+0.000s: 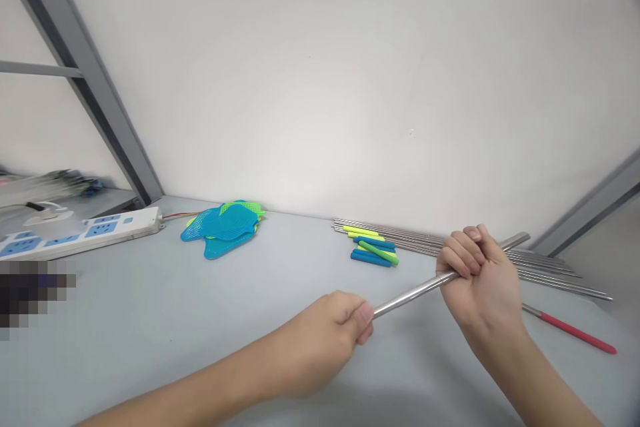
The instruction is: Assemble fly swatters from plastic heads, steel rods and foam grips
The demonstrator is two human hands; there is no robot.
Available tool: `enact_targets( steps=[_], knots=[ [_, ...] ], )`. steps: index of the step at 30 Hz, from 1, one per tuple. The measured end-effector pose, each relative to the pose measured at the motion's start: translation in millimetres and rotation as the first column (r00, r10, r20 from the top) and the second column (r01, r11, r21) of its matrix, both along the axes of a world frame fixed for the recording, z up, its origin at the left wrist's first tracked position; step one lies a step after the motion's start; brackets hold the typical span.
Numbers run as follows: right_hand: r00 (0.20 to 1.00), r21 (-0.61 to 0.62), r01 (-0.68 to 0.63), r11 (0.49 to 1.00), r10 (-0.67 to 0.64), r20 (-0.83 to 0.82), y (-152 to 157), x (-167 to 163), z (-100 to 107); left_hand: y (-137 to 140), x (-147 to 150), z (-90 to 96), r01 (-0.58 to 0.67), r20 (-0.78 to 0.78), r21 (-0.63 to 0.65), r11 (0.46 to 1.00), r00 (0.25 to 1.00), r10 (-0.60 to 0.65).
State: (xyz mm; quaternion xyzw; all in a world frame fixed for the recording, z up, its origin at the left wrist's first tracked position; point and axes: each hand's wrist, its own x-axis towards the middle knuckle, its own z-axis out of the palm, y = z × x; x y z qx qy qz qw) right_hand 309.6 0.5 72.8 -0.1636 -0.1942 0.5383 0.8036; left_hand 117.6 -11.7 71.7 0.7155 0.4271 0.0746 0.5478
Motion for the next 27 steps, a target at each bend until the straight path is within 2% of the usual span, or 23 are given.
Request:
enact_targets(
  steps=[5,9,17,22,27],
  knots=[
    [0.993,0.034,0.101,0.994,-0.103,0.051,-5,-3,2,8,0,-12.7,-0.035,0.049,0.1,0.994,0.998,0.03],
    [0.99,0.03,0.129,0.991,-0.13,0.048,-9,-9,1,6,1,-14.0,-0.024,0.063,0.116,0.993,0.998,0.017],
    [1.0,-0.13,0.014,0.991,-0.014,-0.001,-10,-30,-11,-3,5,-11.7,0.001,0.026,0.064,0.998,1.0,-0.003],
    [1.0,-0.114,0.018,0.993,-0.017,0.011,-9,-27,-10,2,4,-14.3,-0.007,0.053,0.085,0.996,0.999,0.002],
    [0.998,-0.158,-0.056,0.986,0.059,0.013,-8,-23,-7,4,4,-14.0,-0.002,0.075,0.051,0.999,0.997,-0.002]
  ],
)
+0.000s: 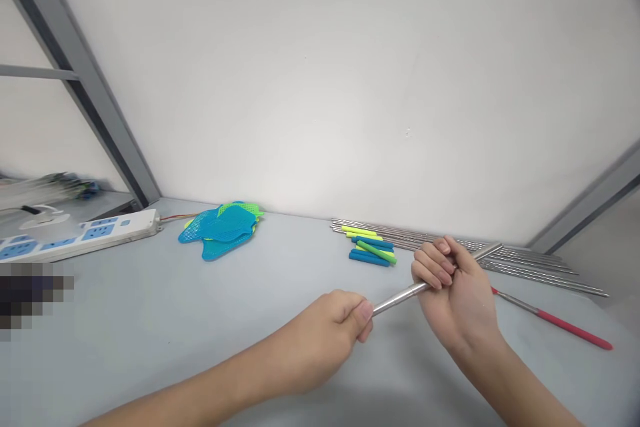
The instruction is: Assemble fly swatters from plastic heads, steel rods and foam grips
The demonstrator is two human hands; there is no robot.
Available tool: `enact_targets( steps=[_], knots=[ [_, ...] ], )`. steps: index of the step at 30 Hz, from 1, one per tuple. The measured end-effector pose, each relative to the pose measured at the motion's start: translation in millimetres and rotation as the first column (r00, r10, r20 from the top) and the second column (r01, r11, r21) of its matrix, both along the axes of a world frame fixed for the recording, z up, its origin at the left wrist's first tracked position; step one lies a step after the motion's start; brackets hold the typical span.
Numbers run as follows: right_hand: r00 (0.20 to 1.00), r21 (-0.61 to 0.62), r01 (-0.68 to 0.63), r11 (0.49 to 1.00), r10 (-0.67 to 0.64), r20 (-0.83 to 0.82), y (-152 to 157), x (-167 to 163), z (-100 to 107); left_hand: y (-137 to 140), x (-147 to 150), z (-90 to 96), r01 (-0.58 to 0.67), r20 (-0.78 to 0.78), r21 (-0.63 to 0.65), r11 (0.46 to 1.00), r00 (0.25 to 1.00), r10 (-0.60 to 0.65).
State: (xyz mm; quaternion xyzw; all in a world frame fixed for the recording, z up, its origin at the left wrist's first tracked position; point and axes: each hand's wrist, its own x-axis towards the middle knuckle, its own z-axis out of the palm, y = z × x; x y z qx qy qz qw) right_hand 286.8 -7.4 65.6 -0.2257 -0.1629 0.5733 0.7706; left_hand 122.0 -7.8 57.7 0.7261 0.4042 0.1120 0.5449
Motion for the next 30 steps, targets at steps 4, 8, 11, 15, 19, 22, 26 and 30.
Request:
enact_targets(
  steps=[4,8,11,15,19,22,26,30],
  knots=[
    [0.996,0.013,-0.073,0.997,0.073,0.046,0,5,6,1,1,3.0,0.021,0.027,-0.013,1.0,0.999,-0.02],
    [0.991,0.008,-0.105,0.994,0.104,0.088,3,19,17,0,1,6.6,0.02,0.08,-0.023,1.0,0.997,-0.019],
    [0.998,0.032,-0.016,0.999,0.014,0.057,6,37,26,0,0,7.8,0.029,0.071,-0.054,0.998,0.997,-0.025],
    [0.998,0.093,0.035,0.995,-0.039,0.039,3,59,36,2,0,5.1,0.062,0.087,-0.053,0.997,0.995,-0.057],
    [0.997,0.129,-0.024,0.991,0.013,0.081,-8,65,44,3,2,2.0,0.117,0.083,-0.051,0.992,0.99,-0.112],
    [0.993,0.15,-0.041,0.988,0.023,0.116,-16,64,49,-1,2,3.8,0.142,0.064,0.014,0.99,0.988,-0.143],
    [0.993,0.174,-0.006,0.985,-0.015,0.119,-20,60,50,-6,4,6.6,0.109,0.034,0.091,0.99,0.993,-0.112],
    [0.992,0.187,0.086,0.979,-0.103,0.078,-17,54,46,-7,5,3.6,0.047,0.004,0.178,0.983,0.999,-0.048]
  ],
)
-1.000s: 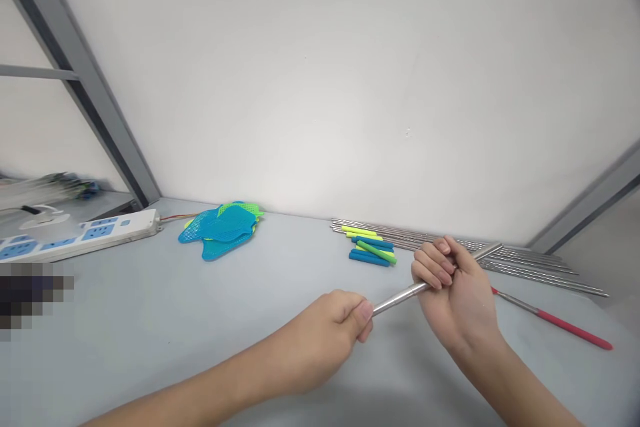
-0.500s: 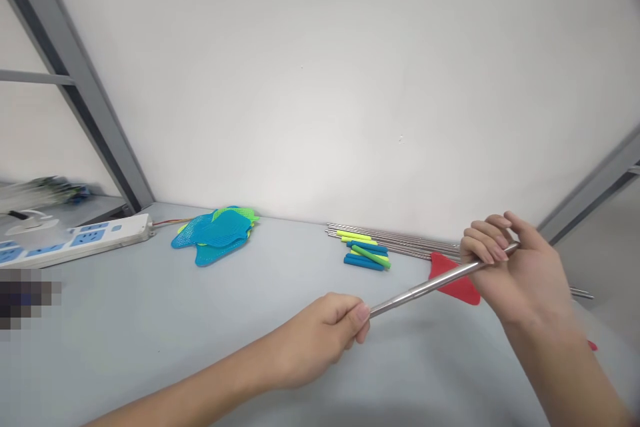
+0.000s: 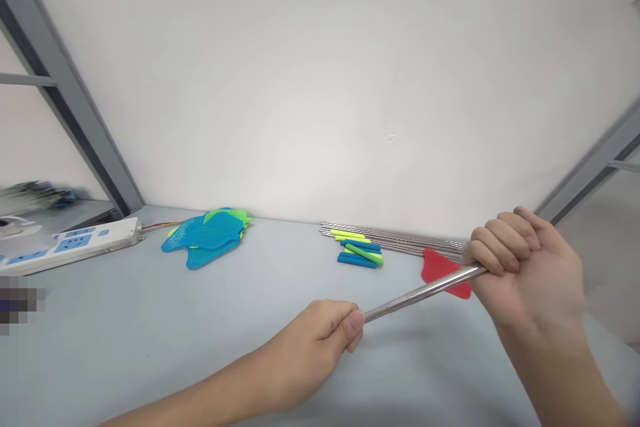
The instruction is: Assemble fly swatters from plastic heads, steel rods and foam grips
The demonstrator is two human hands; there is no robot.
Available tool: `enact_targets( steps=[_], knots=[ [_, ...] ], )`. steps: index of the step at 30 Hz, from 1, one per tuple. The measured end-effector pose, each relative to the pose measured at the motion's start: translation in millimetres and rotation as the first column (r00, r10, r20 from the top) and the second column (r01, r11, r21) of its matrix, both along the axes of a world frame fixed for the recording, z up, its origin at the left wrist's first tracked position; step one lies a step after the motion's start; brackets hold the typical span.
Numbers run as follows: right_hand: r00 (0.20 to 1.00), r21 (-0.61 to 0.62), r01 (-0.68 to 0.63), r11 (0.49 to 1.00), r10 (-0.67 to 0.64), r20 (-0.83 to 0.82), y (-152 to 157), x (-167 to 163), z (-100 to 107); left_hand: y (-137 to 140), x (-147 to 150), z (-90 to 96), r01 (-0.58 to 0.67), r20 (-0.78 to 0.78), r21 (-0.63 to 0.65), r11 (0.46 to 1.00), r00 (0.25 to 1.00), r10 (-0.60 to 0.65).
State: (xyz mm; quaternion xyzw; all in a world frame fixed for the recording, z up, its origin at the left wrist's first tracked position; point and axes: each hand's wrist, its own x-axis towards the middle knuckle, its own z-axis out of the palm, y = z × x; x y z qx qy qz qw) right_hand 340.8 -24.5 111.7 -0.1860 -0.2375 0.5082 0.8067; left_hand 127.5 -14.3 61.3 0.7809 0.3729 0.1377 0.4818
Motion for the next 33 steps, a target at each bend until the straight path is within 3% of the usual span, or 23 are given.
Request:
enact_targets(
  steps=[5,10,14,33],
  knots=[
    [0.994,0.037,0.089,0.995,-0.086,-0.068,3,-11,-7,2,-1,4.2,-0.031,0.003,0.032,0.999,1.0,0.031],
    [0.991,0.023,0.03,0.999,-0.027,-0.129,3,-26,-15,1,-7,12.2,-0.075,-0.013,0.025,0.997,0.997,0.076],
    [0.99,0.033,0.073,0.997,-0.069,-0.126,0,-32,-19,4,-9,10.3,-0.135,-0.003,0.041,0.99,0.991,0.136],
    [0.996,-0.061,0.08,0.995,-0.082,-0.032,-3,-30,-12,-3,-8,7.5,-0.068,-0.091,0.001,0.998,0.994,0.067]
  ],
)
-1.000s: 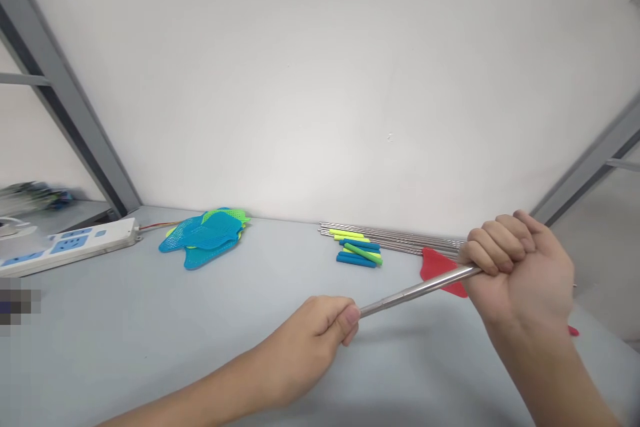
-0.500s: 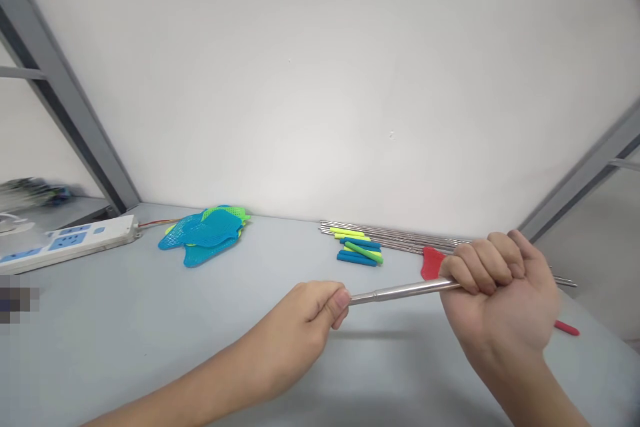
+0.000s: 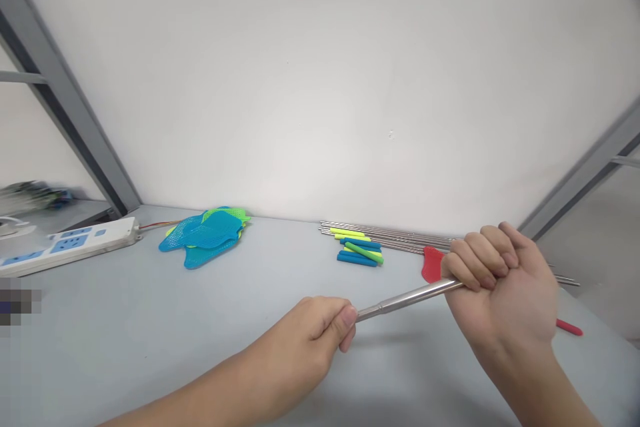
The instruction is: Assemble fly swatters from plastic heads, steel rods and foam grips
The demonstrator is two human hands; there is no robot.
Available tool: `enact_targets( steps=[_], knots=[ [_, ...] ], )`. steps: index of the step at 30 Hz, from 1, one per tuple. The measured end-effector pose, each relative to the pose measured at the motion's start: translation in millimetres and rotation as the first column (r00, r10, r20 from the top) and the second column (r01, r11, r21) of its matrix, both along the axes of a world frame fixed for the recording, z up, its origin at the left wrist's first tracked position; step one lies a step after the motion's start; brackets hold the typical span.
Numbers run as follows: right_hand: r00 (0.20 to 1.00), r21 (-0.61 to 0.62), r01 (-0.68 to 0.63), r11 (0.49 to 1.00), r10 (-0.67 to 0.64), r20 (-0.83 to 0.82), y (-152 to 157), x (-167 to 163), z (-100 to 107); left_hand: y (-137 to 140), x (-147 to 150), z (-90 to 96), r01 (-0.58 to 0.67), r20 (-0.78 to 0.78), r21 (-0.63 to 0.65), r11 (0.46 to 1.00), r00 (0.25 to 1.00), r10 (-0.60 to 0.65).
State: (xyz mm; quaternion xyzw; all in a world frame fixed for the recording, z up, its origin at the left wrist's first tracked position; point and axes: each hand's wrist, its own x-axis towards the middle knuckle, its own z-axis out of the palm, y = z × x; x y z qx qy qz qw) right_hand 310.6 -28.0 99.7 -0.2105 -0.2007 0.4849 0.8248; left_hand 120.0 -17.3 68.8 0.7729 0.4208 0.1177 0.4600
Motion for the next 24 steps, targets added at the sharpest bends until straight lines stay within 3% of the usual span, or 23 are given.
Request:
enact_targets(
  steps=[7,14,18,21,24],
  knots=[
    [0.998,-0.005,-0.051,0.999,0.052,0.046,1,5,4,0,3,4.1,0.029,0.049,-0.054,0.998,0.998,-0.027],
    [0.992,0.001,-0.12,0.993,0.12,0.036,0,19,13,-1,6,1.4,0.101,0.195,-0.121,0.987,0.978,-0.077],
    [0.997,0.02,-0.072,0.997,0.072,0.006,1,24,15,-1,9,-4.7,0.029,0.137,0.088,0.996,0.99,-0.041],
    [0.999,0.017,-0.054,0.998,0.054,-0.006,4,23,14,-1,11,-10.8,0.002,0.089,0.281,0.96,0.996,-0.028],
    [0.999,0.013,-0.044,0.999,0.044,-0.01,5,19,12,0,12,-14.3,-0.004,0.061,0.371,0.929,0.998,-0.02]
  ],
)
